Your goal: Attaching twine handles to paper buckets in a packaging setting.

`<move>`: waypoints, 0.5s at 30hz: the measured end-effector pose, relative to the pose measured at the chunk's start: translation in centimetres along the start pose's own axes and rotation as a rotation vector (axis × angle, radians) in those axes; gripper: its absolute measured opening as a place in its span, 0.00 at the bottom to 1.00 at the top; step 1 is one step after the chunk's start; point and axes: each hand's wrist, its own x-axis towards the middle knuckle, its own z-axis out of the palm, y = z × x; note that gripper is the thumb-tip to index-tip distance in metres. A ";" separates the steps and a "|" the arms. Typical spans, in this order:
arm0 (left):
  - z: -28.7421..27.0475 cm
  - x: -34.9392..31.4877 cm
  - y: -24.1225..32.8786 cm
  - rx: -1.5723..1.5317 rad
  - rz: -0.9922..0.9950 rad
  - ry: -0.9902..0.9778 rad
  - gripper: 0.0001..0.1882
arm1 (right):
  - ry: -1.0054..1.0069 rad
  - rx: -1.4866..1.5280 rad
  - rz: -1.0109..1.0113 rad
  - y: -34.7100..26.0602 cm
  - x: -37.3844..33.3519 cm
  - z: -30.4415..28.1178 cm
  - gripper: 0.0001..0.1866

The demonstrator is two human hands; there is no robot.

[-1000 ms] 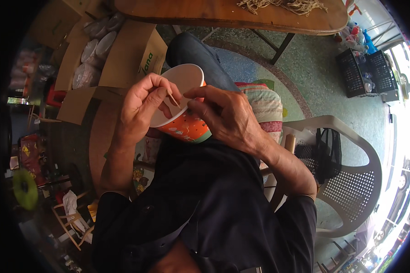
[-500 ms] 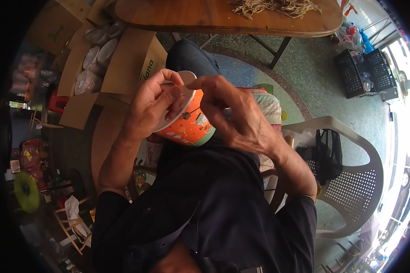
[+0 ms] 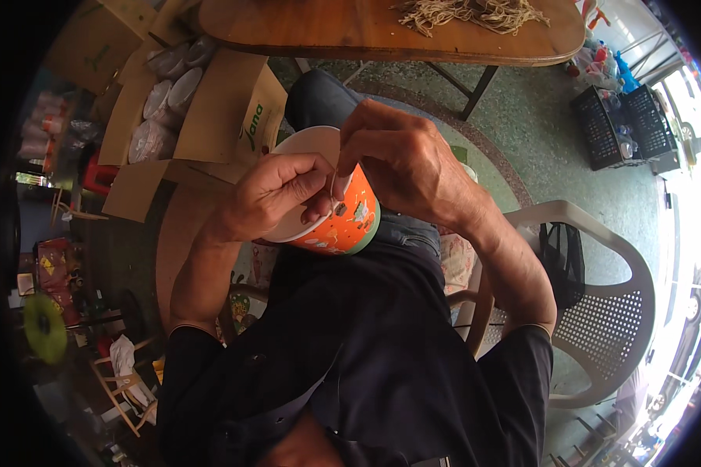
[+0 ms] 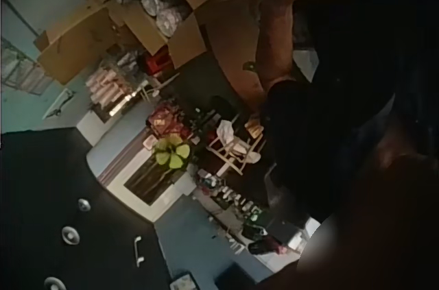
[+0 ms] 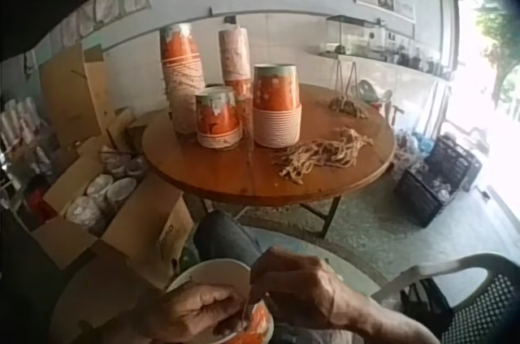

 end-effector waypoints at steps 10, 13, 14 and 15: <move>0.0 0.2 -0.9 0.095 0.009 0.177 0.15 | 0.076 -0.036 0.191 -2.1 -2.4 1.6 0.15; 0.4 0.3 -0.5 0.119 -0.001 0.182 0.13 | 0.161 -0.167 0.137 -2.4 -2.8 2.4 0.21; 0.5 0.3 -0.4 0.093 -0.005 0.192 0.14 | 0.159 -0.166 0.138 -2.3 -3.0 2.8 0.21; 0.6 0.3 -0.5 0.068 -0.009 0.202 0.15 | 0.190 -0.187 0.136 -2.1 -3.2 3.2 0.20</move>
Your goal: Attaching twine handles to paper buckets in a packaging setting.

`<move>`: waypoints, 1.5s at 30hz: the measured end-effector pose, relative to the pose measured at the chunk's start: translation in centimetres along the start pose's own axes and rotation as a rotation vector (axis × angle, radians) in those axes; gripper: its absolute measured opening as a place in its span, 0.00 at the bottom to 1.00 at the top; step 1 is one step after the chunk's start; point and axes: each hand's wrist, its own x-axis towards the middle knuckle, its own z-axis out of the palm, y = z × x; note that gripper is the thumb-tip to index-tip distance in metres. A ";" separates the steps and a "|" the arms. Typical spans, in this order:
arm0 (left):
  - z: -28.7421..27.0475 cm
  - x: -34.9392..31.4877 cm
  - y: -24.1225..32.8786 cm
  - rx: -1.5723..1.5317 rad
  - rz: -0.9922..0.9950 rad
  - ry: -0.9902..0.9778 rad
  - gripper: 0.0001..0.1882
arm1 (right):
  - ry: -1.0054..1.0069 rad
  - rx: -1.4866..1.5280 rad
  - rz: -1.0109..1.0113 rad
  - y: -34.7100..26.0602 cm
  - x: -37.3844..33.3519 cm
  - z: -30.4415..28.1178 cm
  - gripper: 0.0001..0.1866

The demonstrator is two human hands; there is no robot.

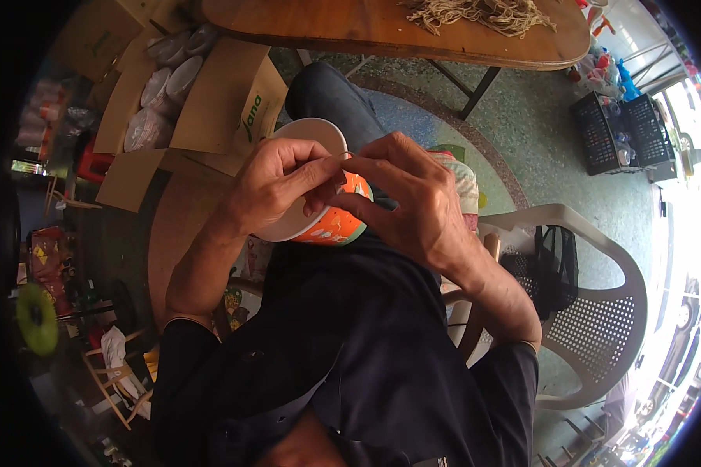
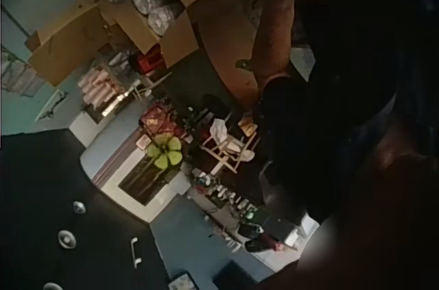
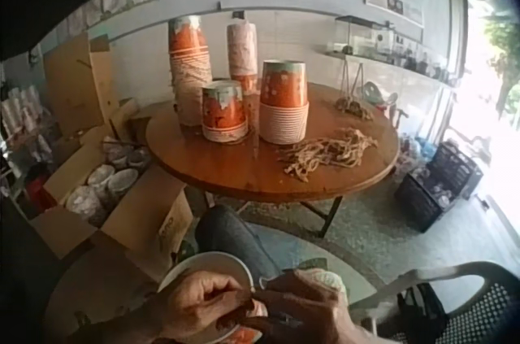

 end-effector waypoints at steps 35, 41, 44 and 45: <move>-0.5 0.6 -1.4 -0.041 0.003 -0.061 0.16 | 0.022 -0.070 -0.118 0.6 -0.4 0.3 0.24; -0.5 0.7 -1.2 -0.036 -0.013 -0.071 0.17 | 0.061 -0.133 -0.256 1.2 -0.5 0.3 0.22; -0.5 0.6 -1.3 -0.030 -0.017 -0.072 0.17 | 0.060 -0.156 -0.284 1.3 -0.6 0.3 0.20; -0.5 0.7 -1.4 -0.026 -0.015 -0.078 0.16 | 0.073 -0.155 -0.280 1.3 -0.5 0.4 0.19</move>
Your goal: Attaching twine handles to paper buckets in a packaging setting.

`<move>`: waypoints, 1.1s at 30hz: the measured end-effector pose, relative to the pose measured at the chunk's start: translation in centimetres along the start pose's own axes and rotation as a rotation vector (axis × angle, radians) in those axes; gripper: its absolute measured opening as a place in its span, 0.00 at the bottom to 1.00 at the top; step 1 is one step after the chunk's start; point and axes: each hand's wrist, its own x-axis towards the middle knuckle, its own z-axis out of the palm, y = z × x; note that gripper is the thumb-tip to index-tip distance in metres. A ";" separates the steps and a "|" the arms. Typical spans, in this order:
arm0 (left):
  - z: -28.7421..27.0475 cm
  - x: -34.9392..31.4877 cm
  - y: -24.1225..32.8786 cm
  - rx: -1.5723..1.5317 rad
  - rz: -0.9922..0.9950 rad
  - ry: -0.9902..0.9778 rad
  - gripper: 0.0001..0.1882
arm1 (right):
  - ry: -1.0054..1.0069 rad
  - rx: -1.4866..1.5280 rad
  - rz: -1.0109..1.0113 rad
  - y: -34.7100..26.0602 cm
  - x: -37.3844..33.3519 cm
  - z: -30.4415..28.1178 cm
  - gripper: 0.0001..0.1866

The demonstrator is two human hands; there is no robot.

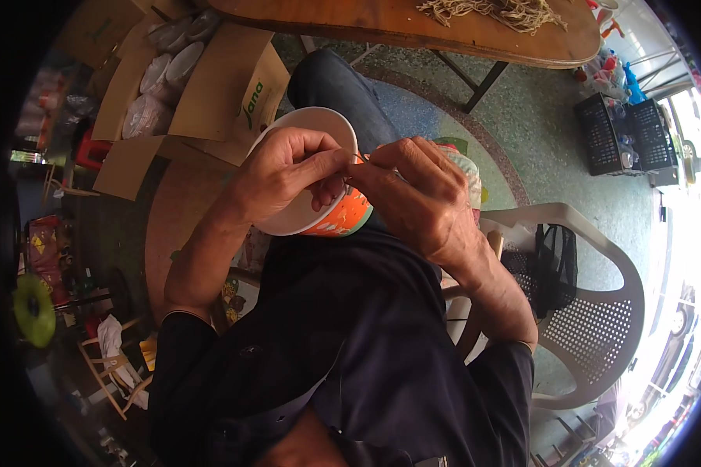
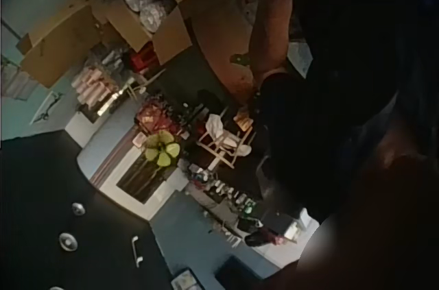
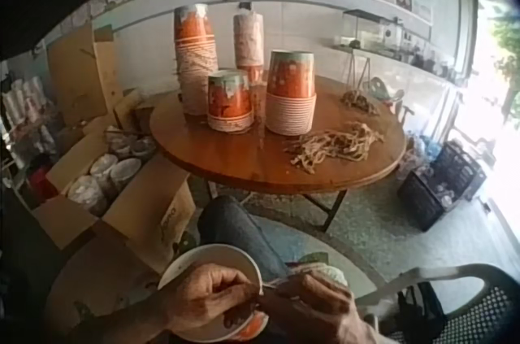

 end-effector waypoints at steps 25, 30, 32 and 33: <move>-0.7 -1.1 -0.7 -0.295 0.032 0.027 0.11 | -0.240 0.226 0.213 -1.6 -0.1 -1.7 0.08; 0.9 -1.8 -0.4 -0.001 0.124 0.046 0.18 | -0.190 0.349 0.387 -1.8 0.0 -1.5 0.06; 1.6 -1.9 0.4 0.161 0.131 0.095 0.16 | -0.175 0.359 0.436 -1.8 0.0 -1.5 0.06; 1.8 -1.9 0.3 0.161 0.131 0.094 0.16 | -0.180 0.369 0.441 -1.7 0.1 -1.4 0.06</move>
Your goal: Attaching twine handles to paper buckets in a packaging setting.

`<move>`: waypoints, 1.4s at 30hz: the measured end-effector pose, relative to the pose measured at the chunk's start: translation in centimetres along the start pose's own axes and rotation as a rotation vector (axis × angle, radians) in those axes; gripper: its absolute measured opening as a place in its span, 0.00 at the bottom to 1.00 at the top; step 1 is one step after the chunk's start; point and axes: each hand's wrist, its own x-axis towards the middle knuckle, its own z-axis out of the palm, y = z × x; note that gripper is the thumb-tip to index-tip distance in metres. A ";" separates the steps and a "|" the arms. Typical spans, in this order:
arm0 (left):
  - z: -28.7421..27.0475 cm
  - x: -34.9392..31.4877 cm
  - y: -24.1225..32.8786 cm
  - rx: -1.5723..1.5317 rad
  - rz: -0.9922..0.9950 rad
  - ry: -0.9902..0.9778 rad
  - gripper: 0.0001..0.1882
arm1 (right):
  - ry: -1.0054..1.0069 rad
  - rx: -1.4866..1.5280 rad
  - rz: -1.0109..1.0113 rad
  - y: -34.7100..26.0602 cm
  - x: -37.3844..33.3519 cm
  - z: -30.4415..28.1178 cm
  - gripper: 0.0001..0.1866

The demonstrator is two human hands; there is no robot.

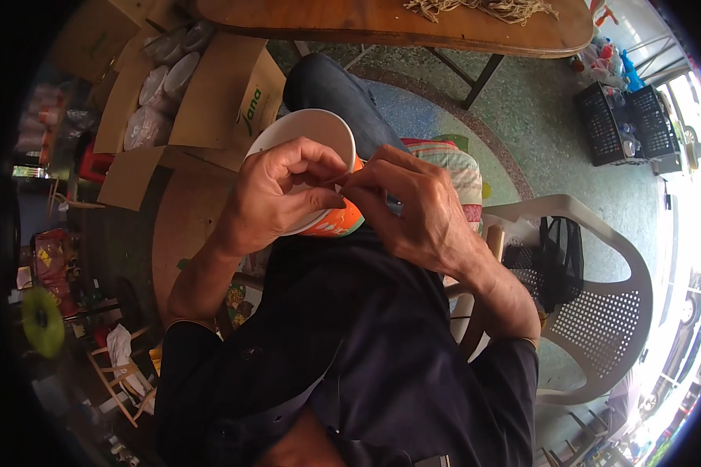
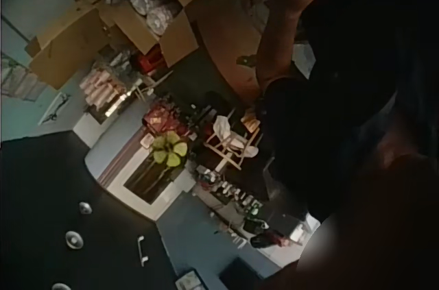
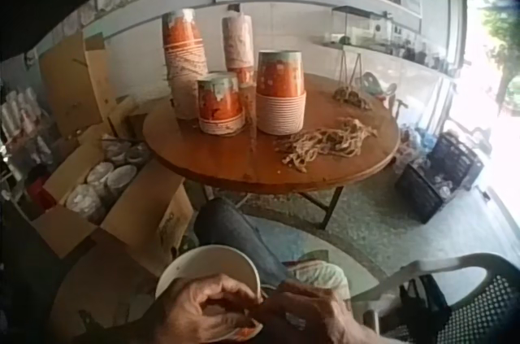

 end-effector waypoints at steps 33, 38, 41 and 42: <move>0.9 0.3 -1.4 -0.164 0.015 0.229 0.04 | 0.014 0.330 0.420 0.7 -0.8 1.1 0.08; 1.3 -0.2 -1.8 0.282 0.243 0.308 0.05 | 0.018 0.307 0.398 0.9 -0.9 1.3 0.08; 1.3 0.2 -1.6 0.555 0.466 0.360 0.06 | 0.034 0.308 0.385 1.2 -1.0 1.6 0.08; 1.3 0.2 -1.6 0.555 0.465 0.359 0.06 | 0.035 0.308 0.386 1.3 -1.0 1.6 0.08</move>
